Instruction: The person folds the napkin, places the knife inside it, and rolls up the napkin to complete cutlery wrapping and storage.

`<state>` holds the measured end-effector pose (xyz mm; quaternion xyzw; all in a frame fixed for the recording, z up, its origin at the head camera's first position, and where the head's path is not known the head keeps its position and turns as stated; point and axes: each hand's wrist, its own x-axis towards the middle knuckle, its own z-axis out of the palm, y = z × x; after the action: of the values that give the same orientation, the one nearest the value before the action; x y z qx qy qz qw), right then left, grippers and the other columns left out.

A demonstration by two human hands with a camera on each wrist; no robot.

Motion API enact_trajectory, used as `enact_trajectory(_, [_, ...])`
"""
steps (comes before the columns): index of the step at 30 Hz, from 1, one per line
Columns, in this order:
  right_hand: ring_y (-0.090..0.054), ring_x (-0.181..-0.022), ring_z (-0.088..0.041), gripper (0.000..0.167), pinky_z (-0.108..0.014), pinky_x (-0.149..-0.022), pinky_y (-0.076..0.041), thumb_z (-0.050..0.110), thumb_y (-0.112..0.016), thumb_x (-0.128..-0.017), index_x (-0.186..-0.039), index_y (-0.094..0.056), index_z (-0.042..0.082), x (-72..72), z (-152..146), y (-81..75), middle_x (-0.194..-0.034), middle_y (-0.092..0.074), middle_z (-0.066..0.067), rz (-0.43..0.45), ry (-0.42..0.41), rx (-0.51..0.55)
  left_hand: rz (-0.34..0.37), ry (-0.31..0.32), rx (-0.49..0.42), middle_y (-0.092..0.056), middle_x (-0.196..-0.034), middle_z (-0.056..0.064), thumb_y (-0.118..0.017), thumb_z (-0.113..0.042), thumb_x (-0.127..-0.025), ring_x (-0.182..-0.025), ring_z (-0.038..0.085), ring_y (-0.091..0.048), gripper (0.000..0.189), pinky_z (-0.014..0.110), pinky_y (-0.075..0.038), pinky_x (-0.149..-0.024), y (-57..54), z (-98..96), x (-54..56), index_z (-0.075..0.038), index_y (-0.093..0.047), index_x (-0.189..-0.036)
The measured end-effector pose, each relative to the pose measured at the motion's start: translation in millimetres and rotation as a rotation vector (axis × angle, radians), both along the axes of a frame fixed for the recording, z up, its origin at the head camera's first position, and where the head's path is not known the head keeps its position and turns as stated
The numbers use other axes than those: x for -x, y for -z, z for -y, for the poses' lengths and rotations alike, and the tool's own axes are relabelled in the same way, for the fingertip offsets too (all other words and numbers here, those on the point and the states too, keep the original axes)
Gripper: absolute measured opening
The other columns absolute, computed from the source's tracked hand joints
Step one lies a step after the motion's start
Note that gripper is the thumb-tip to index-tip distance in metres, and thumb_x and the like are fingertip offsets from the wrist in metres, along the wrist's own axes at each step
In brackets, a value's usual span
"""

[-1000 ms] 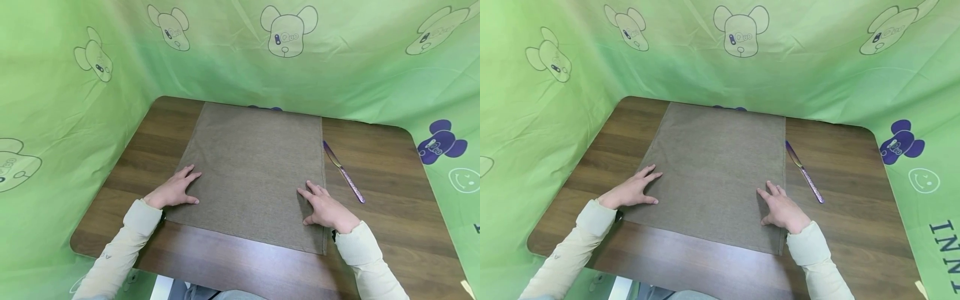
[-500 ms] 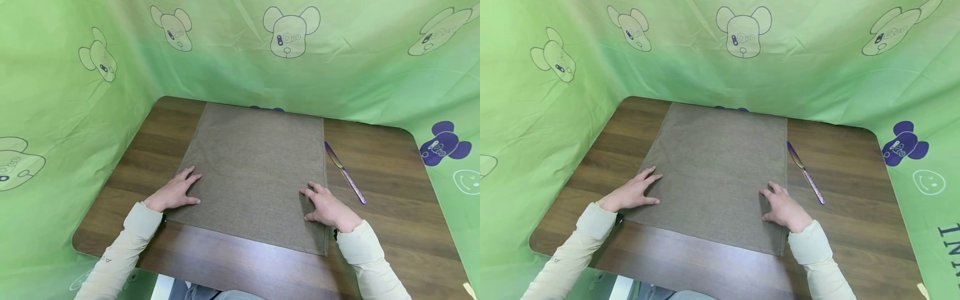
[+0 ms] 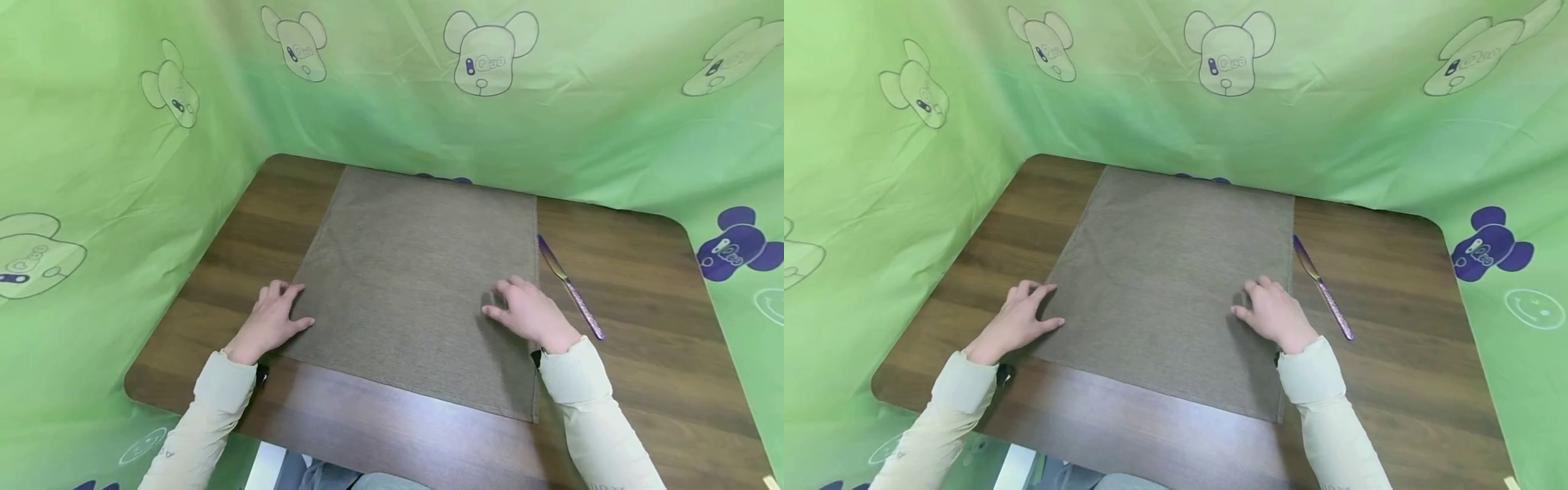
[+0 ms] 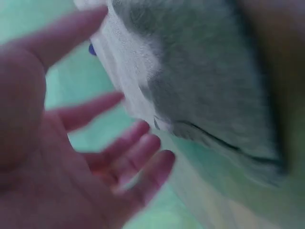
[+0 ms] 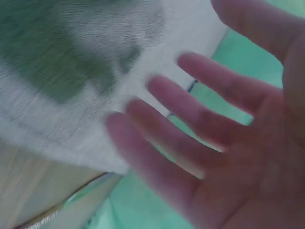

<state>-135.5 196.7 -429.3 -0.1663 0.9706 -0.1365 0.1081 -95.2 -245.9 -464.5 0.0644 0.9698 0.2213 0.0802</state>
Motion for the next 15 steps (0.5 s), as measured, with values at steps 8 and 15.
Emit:
enact_trajectory(8, [-0.006, -0.144, -0.052, 0.075, -0.069, -0.111, -0.013, 0.048, -0.048, -0.098, -0.152, -0.025, 0.001, 31.3, 21.4, 16.9, -0.158, -0.011, -0.028, -0.018, 0.071, 0.151, 0.159, -0.192, 0.005, -0.046, -0.119, 0.035, -0.069, -0.033, -0.086, -0.107, 0.048, -0.051, 0.067, 0.057, -0.044, -0.091, -8.9, 13.1, -26.4, 0.012, -0.045, -0.129])
enact_trajectory(15, [0.004, -0.143, -0.055, 0.079, -0.074, -0.108, -0.008, 0.047, -0.049, -0.098, -0.154, -0.016, 0.003, 46.4, 35.0, 33.7, -0.158, -0.004, -0.032, 0.04, 0.107, 0.081, 0.175, -0.259, 0.042, -0.058, -0.111, 0.032, -0.071, -0.034, -0.085, -0.105, 0.047, -0.056, 0.057, 0.056, -0.046, -0.087, -6.4, 20.4, -36.5, 0.011, -0.053, -0.115])
